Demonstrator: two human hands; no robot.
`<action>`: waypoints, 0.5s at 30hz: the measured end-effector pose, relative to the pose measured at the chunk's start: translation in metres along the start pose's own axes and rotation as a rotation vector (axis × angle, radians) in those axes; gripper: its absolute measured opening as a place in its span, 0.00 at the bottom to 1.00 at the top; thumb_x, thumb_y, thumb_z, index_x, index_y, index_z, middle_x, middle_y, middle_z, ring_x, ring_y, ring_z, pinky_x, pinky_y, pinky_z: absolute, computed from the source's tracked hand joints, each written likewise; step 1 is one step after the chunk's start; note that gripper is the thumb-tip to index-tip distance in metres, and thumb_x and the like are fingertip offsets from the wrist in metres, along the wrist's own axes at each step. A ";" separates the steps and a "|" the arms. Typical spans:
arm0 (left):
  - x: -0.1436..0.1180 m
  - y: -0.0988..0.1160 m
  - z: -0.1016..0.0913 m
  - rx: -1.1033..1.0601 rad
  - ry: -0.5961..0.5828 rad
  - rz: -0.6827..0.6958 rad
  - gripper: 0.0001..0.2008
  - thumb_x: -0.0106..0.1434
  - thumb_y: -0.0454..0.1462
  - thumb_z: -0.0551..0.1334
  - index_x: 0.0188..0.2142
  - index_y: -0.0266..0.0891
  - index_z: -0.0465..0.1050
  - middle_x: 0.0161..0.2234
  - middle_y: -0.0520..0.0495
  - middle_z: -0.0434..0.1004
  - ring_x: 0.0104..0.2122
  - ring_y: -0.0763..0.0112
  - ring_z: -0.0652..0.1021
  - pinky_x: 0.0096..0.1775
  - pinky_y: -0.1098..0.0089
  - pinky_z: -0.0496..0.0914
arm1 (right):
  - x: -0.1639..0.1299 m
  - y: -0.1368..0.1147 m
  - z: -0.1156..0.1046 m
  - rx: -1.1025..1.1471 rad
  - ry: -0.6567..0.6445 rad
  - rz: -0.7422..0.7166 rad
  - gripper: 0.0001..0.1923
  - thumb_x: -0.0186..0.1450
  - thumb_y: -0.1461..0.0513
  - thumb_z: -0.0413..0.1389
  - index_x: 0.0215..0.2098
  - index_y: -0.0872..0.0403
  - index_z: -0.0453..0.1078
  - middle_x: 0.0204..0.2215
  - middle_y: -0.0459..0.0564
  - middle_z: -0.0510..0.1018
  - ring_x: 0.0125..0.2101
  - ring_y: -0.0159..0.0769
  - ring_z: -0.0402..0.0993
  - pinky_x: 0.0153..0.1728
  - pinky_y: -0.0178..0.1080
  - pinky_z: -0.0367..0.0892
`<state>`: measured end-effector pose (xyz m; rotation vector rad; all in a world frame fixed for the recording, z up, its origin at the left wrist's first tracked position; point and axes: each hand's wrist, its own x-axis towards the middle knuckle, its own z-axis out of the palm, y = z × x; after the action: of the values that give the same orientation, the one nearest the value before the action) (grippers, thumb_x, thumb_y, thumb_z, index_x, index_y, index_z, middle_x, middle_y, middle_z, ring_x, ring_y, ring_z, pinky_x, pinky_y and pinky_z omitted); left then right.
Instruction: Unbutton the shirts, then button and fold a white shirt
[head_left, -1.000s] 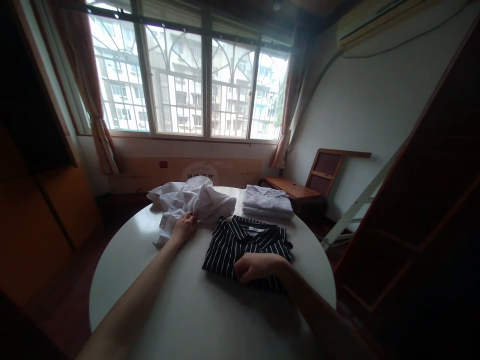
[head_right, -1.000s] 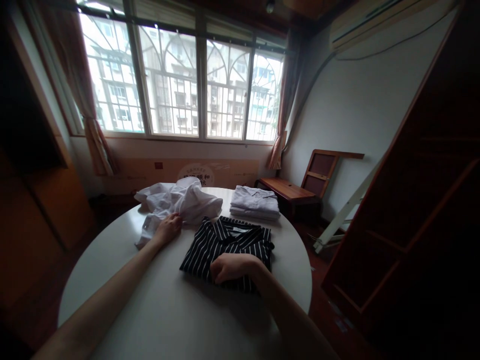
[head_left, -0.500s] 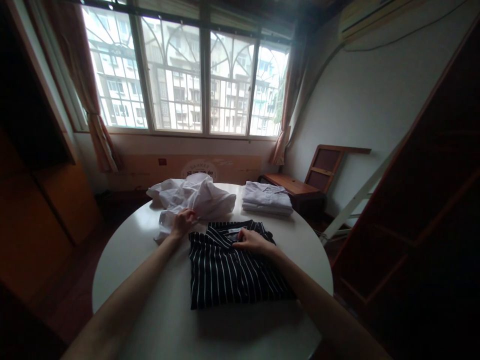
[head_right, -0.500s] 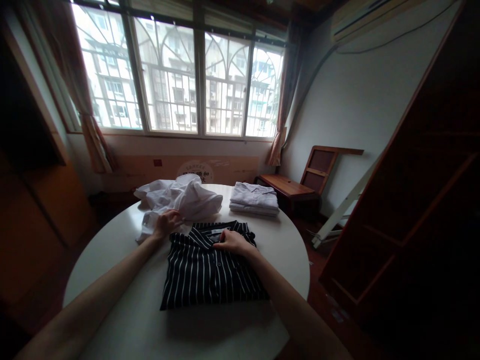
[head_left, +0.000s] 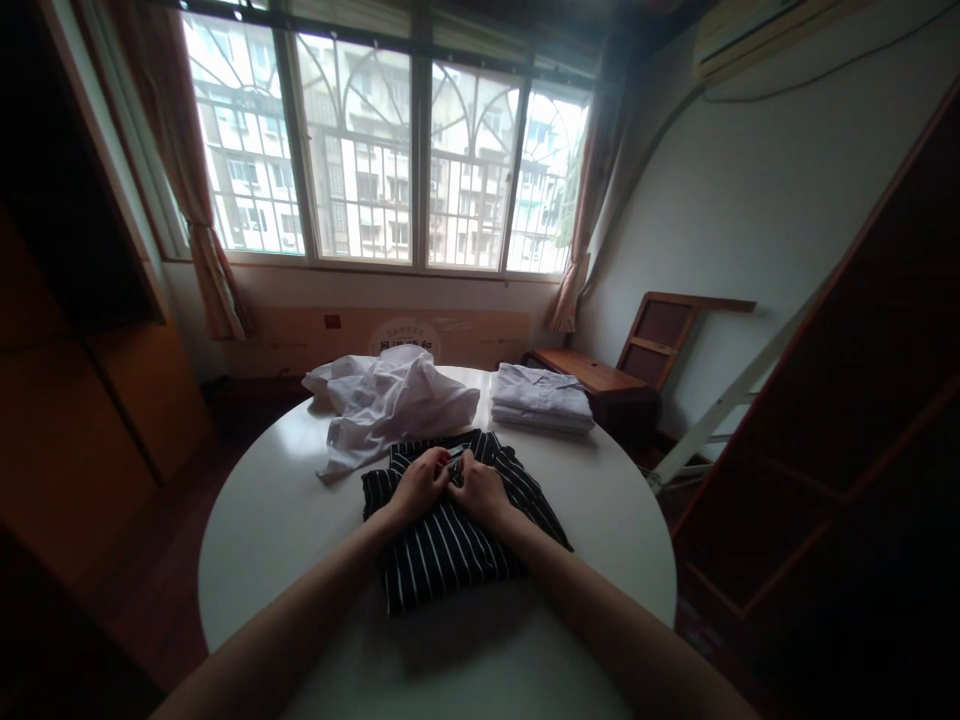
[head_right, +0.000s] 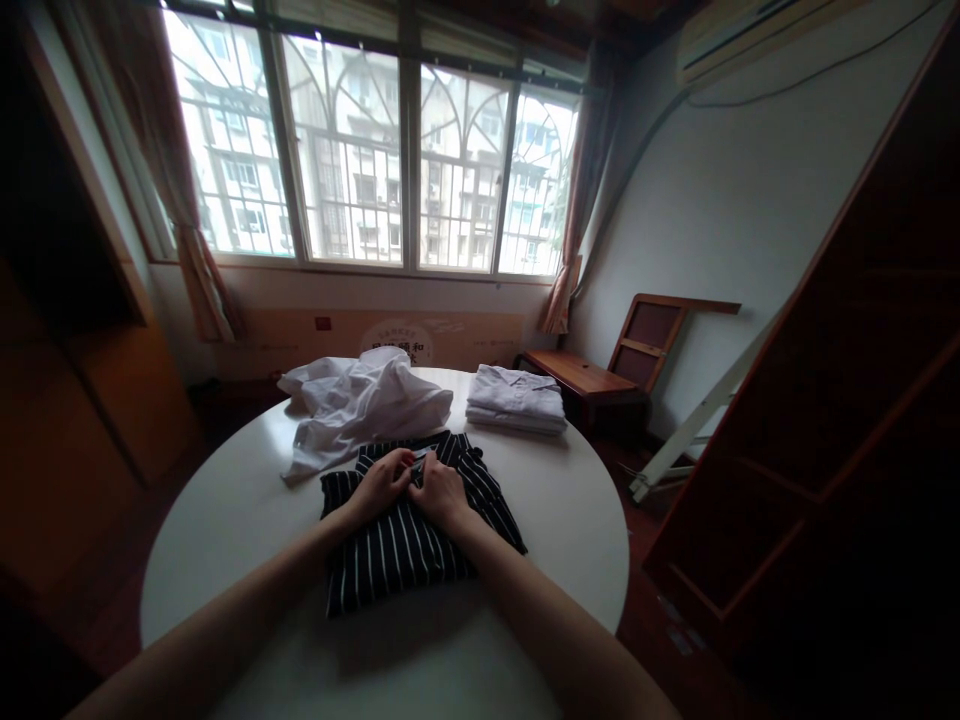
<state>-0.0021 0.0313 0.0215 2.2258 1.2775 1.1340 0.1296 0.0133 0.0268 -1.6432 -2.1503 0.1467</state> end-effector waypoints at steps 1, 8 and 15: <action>-0.003 -0.007 0.000 -0.020 -0.003 -0.029 0.10 0.55 0.32 0.55 0.38 0.36 0.68 0.36 0.44 0.73 0.36 0.67 0.74 0.41 0.66 0.68 | 0.000 0.002 0.000 0.040 0.012 0.016 0.14 0.56 0.57 0.51 0.38 0.57 0.63 0.30 0.52 0.74 0.32 0.39 0.71 0.33 0.36 0.61; -0.006 -0.016 -0.006 -0.061 -0.031 -0.043 0.07 0.56 0.35 0.54 0.34 0.37 0.69 0.35 0.45 0.73 0.37 0.66 0.73 0.42 0.66 0.67 | 0.002 0.007 -0.002 0.226 0.151 -0.063 0.05 0.60 0.63 0.49 0.28 0.54 0.64 0.30 0.48 0.70 0.31 0.32 0.67 0.34 0.33 0.60; -0.007 -0.015 -0.006 -0.145 -0.059 -0.054 0.08 0.56 0.37 0.57 0.33 0.37 0.72 0.34 0.46 0.75 0.36 0.66 0.74 0.41 0.67 0.67 | 0.005 0.008 0.002 0.363 0.181 -0.087 0.06 0.60 0.64 0.47 0.28 0.54 0.64 0.28 0.47 0.70 0.29 0.32 0.66 0.33 0.33 0.60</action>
<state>-0.0168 0.0334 0.0126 2.0911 1.1853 1.0958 0.1345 0.0210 0.0240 -1.3031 -1.9204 0.3281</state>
